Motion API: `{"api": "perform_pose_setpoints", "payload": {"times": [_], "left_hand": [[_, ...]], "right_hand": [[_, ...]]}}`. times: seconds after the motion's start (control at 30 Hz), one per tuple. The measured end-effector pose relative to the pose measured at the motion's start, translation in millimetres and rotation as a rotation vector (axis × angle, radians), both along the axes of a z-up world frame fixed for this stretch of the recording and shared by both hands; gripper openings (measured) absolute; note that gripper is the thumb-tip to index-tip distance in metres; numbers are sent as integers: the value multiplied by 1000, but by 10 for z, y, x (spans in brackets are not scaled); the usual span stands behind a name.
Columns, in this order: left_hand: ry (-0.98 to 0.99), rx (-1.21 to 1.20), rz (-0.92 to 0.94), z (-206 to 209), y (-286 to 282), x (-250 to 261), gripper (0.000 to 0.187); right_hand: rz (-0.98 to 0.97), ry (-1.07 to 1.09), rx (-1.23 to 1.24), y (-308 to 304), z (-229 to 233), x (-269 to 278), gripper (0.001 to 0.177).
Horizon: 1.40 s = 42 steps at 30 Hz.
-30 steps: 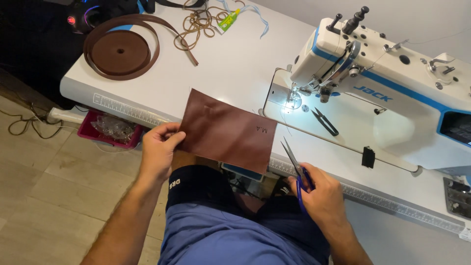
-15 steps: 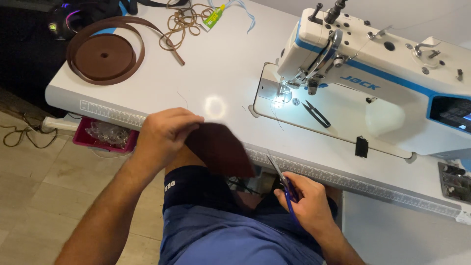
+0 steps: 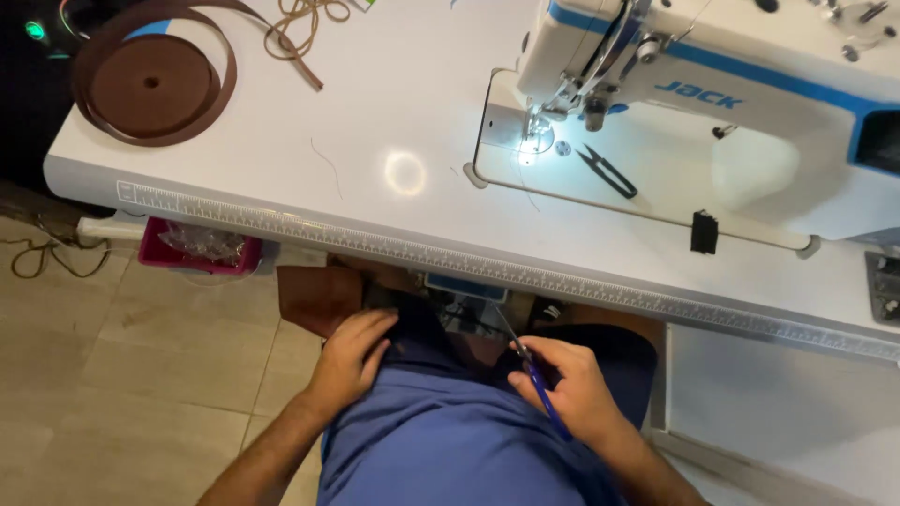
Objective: Trimming the edges of leather pouches and mesh lining using scissors at a sewing workstation.
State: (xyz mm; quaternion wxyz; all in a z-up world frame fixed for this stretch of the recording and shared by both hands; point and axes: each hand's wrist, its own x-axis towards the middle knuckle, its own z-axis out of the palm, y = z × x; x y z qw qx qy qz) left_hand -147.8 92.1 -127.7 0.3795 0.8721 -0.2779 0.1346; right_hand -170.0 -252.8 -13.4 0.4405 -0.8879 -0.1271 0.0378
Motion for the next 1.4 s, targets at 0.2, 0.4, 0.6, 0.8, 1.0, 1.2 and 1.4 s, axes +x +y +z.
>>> {"api": "perform_pose_setpoints", "payload": {"times": [0.2,0.4,0.6,0.8,1.0,1.2,1.4], "left_hand": [[315,-569,258,74,83,170,54],[147,61,381,-229,308,391,92],[559,-318,586,-378,681,682,65],[739,-316,527,-610,860,865,60],[304,-49,484,-555,888,635,36],[-215,-47,326,600,527,95,14],[-513,35,17,1600,220,-193,12]], "right_hand": [[51,-29,-12,71,41,7,39],[92,-8,6,141,-3,-14,39],[137,5,1,142,-62,-49,40],[159,-10,11,160,-116,-23,41],[165,-4,9,155,-142,-34,42],[192,-8,6,213,-15,-27,42],[347,-74,24,343,190,-48,45]]}}
